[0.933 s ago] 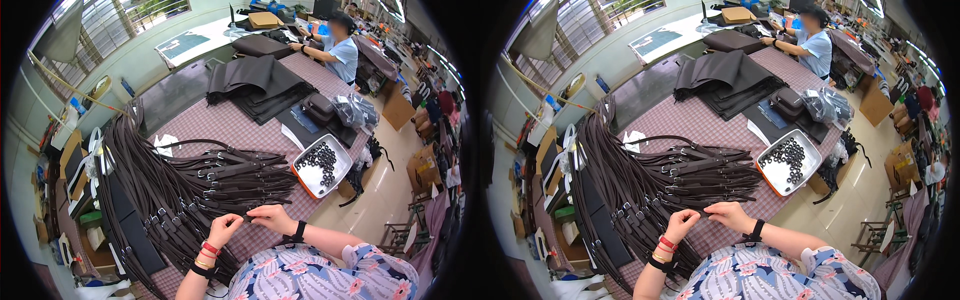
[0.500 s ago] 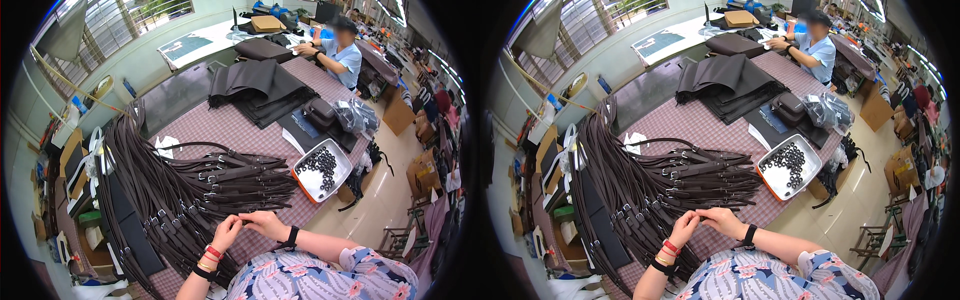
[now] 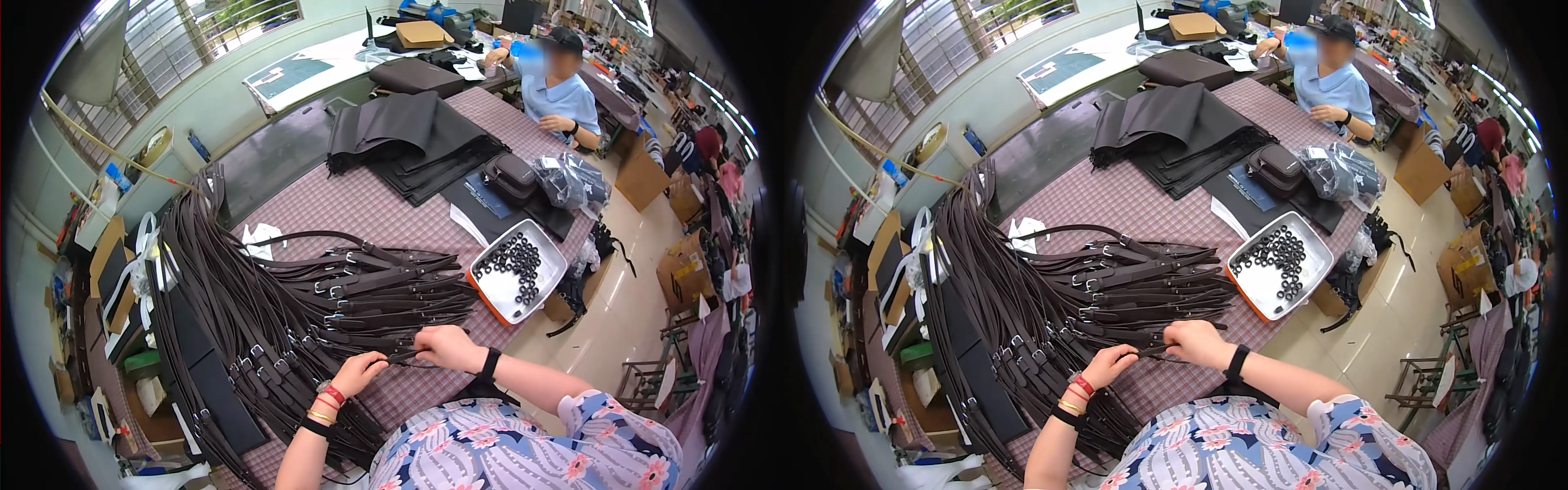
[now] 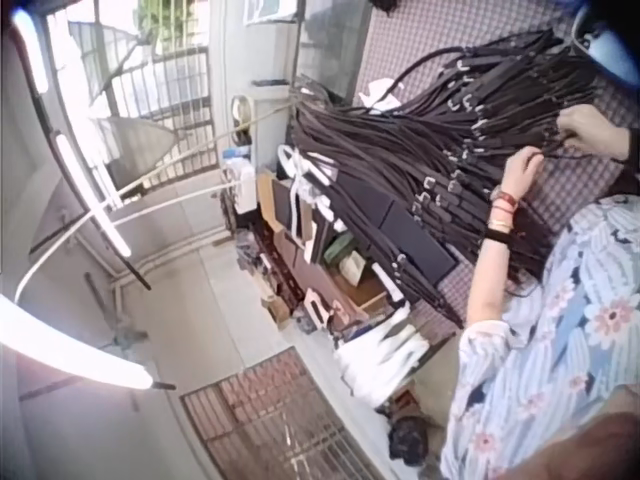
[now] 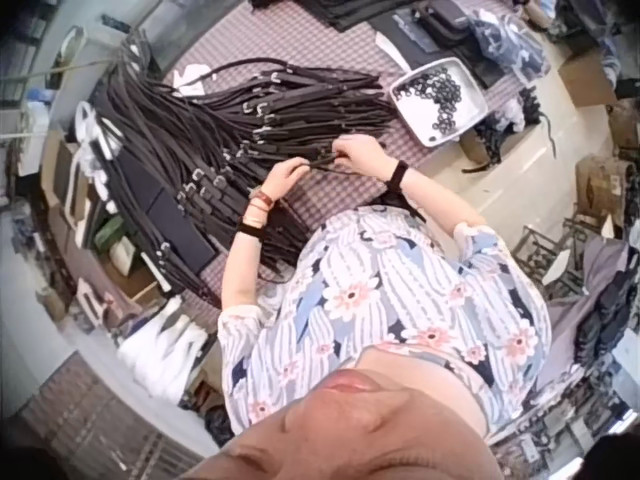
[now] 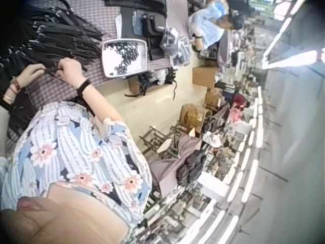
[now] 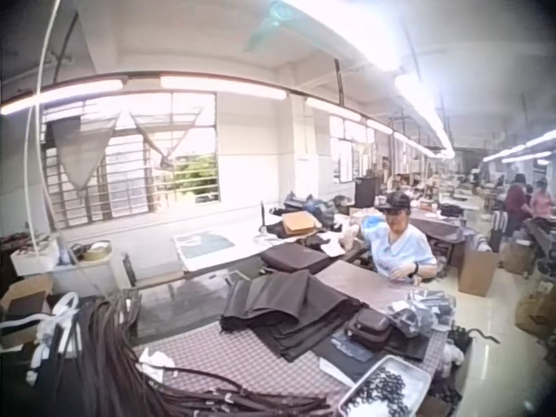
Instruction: The person repeatedly picks small black plastic rings from a tray and threads them onto the ends of brown leather straps laid out on a table. They then slide the rings down the straps and place the finished straps back into a pile.
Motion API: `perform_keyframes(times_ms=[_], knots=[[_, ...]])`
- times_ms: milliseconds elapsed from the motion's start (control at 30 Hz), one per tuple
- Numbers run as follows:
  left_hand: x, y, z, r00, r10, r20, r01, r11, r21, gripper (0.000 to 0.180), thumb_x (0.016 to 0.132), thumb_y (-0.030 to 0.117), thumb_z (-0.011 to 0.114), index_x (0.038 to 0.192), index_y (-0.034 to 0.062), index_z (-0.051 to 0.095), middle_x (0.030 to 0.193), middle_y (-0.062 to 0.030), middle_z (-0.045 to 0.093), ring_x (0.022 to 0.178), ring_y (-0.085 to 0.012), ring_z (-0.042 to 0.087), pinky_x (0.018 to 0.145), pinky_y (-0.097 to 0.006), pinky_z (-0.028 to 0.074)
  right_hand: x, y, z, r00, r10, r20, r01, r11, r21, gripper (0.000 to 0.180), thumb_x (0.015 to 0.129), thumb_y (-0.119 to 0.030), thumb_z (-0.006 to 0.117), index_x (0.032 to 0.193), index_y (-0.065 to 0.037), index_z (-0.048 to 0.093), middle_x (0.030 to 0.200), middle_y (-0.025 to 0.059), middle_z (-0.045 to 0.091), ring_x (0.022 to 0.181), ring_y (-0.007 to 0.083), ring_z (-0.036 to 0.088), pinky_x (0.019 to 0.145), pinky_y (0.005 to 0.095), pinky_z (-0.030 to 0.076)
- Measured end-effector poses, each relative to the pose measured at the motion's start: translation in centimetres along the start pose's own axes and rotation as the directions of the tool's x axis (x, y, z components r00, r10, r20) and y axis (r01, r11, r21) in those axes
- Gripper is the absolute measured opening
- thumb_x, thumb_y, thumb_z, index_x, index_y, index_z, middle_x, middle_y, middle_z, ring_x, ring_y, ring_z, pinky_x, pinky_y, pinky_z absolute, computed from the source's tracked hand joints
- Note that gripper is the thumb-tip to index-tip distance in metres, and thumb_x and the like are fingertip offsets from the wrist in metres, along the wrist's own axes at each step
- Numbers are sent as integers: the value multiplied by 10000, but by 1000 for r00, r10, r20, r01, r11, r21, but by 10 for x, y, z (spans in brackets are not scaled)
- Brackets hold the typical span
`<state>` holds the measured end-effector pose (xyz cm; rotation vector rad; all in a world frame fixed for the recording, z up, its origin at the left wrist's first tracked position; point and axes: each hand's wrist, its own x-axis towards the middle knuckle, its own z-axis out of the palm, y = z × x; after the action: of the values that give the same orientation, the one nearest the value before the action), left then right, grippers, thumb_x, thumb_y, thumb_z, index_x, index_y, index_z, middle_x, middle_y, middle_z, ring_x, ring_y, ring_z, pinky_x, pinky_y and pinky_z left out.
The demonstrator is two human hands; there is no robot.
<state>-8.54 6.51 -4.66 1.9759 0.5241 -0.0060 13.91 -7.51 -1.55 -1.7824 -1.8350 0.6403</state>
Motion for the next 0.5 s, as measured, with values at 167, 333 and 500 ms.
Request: perform_keyframes(times_ms=[167,333,500], knots=[[6,3,3,997,-20,77,32,986,-166,295,954,252,579,1149,34,616,957,-105,672,856,-191,627,799,-306,489,10,-30,45,999,-40,-26,41,998,46,300,821,-219,700,1049,-71,572,953,98,587,819,304,637,698,377,528],[-10,-14,-15,974,-66,218,155,893,-423,307,983,241,542,1189,19,593,960,-6,637,889,-97,572,834,-261,465,14,-28,43,982,-133,-135,159,966,203,247,840,-190,685,1049,-71,634,863,97,576,749,293,630,636,378,522],[-12,-2,-21,978,-73,197,154,885,-440,252,960,219,584,1108,24,641,882,18,631,828,-73,568,777,-238,469,15,-29,42,973,-179,-147,208,955,212,264,835,-202,692,1078,-103,667,798,70,582,656,266,617,567,366,505]])
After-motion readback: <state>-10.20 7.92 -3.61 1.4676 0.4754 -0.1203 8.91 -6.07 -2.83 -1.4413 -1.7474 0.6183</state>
